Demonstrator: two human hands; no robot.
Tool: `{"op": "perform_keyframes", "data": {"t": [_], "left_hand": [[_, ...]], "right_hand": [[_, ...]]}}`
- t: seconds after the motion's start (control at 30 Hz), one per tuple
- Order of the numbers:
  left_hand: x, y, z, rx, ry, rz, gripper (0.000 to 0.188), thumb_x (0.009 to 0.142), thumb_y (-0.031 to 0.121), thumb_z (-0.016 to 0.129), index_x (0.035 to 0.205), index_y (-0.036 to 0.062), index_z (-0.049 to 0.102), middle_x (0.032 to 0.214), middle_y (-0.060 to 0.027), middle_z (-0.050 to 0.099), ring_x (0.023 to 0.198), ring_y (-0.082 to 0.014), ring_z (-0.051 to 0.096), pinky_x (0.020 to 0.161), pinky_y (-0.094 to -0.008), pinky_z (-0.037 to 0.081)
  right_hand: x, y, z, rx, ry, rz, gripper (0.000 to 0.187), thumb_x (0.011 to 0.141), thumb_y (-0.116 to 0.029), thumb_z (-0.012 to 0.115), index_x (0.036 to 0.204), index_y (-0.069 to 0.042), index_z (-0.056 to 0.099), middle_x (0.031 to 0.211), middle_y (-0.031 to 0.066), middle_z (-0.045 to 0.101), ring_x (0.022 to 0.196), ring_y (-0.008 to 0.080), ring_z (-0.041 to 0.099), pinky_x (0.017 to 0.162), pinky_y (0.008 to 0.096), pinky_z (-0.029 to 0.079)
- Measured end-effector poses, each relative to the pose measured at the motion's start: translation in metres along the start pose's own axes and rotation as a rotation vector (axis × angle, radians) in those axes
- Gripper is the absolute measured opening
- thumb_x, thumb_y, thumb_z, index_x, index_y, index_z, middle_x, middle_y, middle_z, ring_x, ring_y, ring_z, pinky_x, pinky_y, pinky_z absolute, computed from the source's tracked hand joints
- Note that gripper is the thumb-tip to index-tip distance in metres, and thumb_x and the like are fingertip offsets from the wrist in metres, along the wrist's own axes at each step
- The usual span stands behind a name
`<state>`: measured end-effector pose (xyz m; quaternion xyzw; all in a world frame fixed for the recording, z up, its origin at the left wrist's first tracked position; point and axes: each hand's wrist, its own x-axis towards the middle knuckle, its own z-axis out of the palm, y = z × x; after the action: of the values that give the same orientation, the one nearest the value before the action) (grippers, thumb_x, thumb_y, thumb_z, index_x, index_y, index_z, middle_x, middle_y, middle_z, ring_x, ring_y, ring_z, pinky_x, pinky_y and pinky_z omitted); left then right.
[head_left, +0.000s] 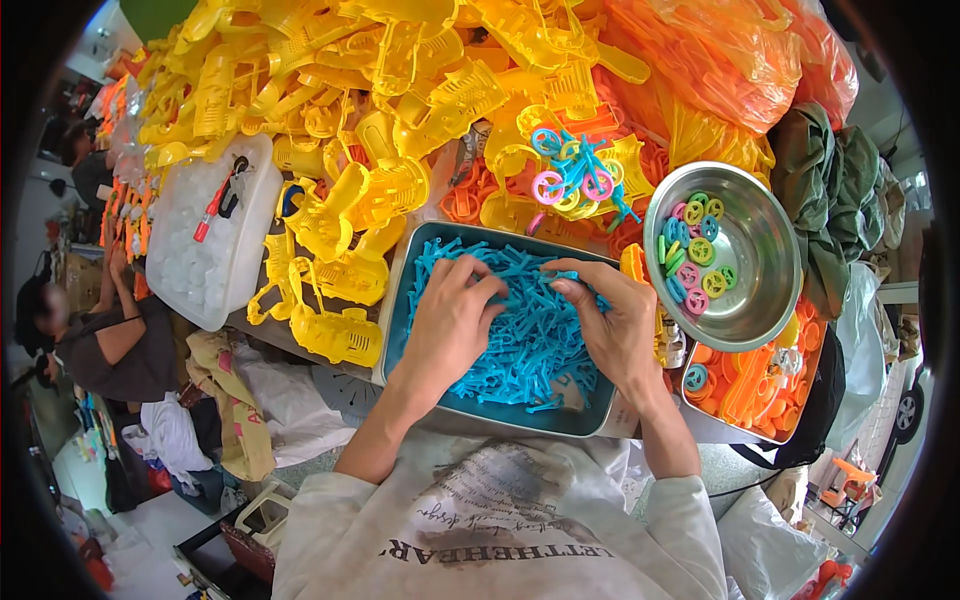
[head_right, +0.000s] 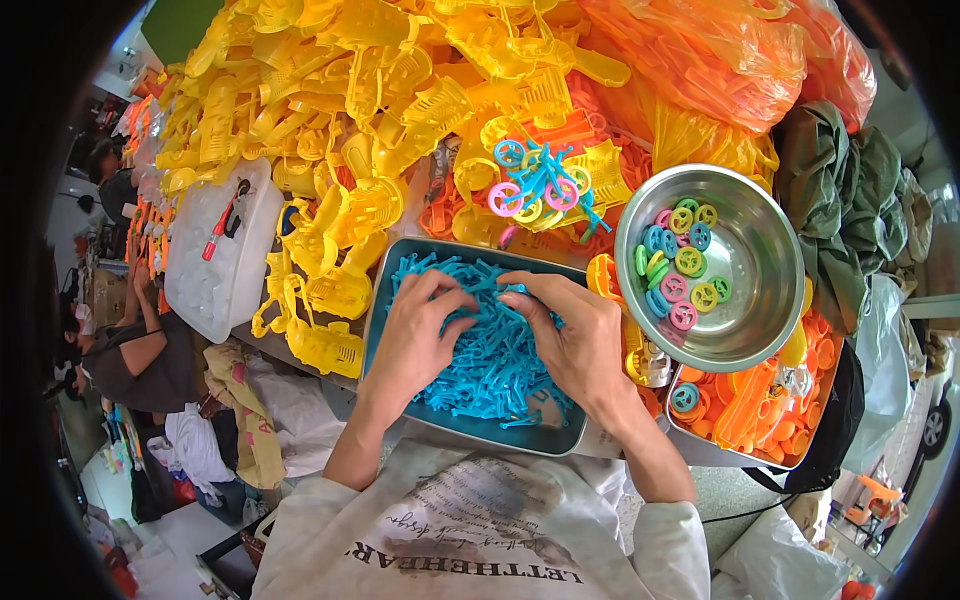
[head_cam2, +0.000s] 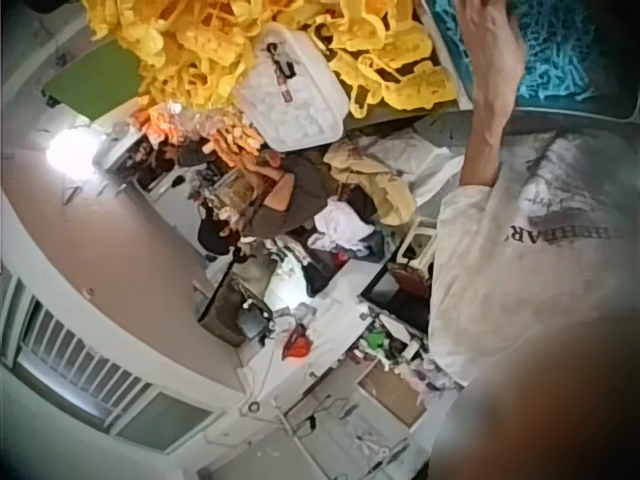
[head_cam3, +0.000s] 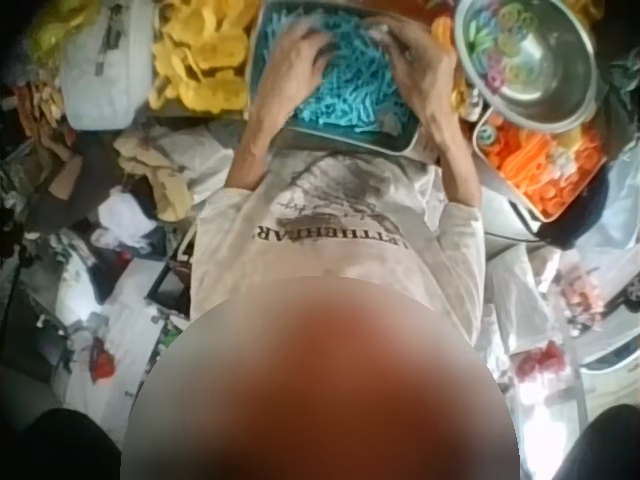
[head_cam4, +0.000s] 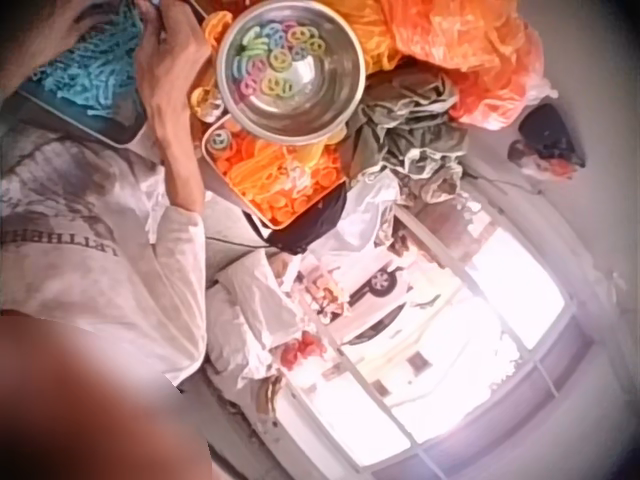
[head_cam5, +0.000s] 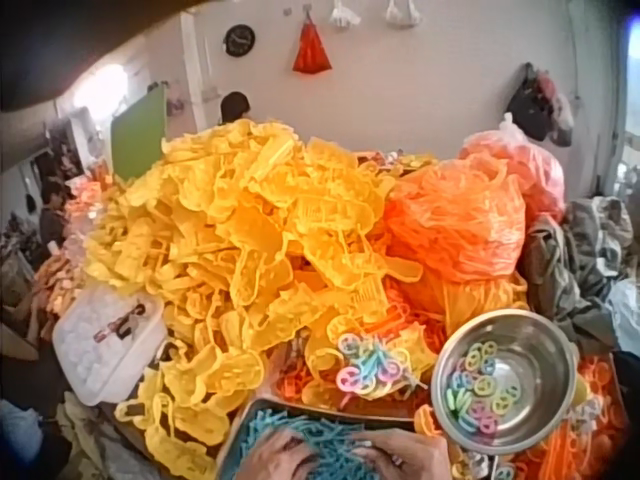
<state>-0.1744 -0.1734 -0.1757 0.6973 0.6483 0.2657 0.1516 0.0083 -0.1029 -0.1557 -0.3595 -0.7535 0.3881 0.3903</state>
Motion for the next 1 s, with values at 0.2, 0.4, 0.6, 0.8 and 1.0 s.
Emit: {"op": "perform_keyframes", "data": {"t": [0.2,0.4,0.6,0.8,1.0], "left_hand": [[0.016,-0.001,-0.009,-0.050,0.136,-0.098,0.019,0.079,0.000,0.068,0.097,0.0049,0.068,0.095,-0.0105,0.059,0.090,-0.0306,0.058,0.080,-0.0393,0.046],[0.011,-0.007,-0.012,-0.022,0.078,-0.041,0.024,0.080,-0.001,0.066,0.103,0.0050,0.066,0.093,-0.0126,0.059,0.091,-0.0309,0.058,0.081,-0.0394,0.047],[-0.009,-0.013,-0.043,-0.119,0.341,-0.301,0.029,0.083,-0.013,0.054,0.107,0.0001,0.062,0.094,-0.0152,0.061,0.086,-0.0299,0.063,0.073,-0.0344,0.051],[-0.026,-0.015,-0.045,-0.199,0.237,-0.348,0.021,0.086,-0.008,0.057,0.104,-0.0011,0.063,0.091,-0.0152,0.063,0.079,-0.0281,0.064,0.068,-0.0332,0.051],[-0.046,-0.015,-0.049,-0.080,0.101,-0.344,0.013,0.084,-0.002,0.063,0.096,0.0019,0.064,0.087,-0.0127,0.061,0.076,-0.0328,0.061,0.067,-0.0392,0.047]], "right_hand": [[0.001,0.002,0.001,0.022,0.006,0.016,0.016,0.085,-0.003,0.068,0.101,-0.001,0.071,0.088,0.0107,0.072,0.074,0.0122,0.066,0.067,0.0248,0.052],[-0.001,0.004,0.003,0.062,0.006,0.019,0.017,0.086,-0.001,0.066,0.103,-0.001,0.070,0.092,0.0109,0.071,0.076,0.0143,0.067,0.068,0.0245,0.054],[-0.005,0.000,0.003,0.079,-0.100,0.068,0.016,0.088,-0.002,0.064,0.103,-0.001,0.069,0.090,0.0083,0.069,0.072,0.0133,0.065,0.065,0.0253,0.053],[-0.003,0.004,0.006,0.085,-0.158,0.083,0.017,0.089,0.000,0.061,0.104,-0.001,0.069,0.095,0.0080,0.068,0.080,0.0128,0.062,0.066,0.0251,0.052],[0.000,0.005,0.005,0.156,-0.191,0.151,0.017,0.093,-0.009,0.059,0.106,-0.001,0.068,0.095,0.0052,0.068,0.077,0.0100,0.056,0.069,0.0238,0.047]]}}
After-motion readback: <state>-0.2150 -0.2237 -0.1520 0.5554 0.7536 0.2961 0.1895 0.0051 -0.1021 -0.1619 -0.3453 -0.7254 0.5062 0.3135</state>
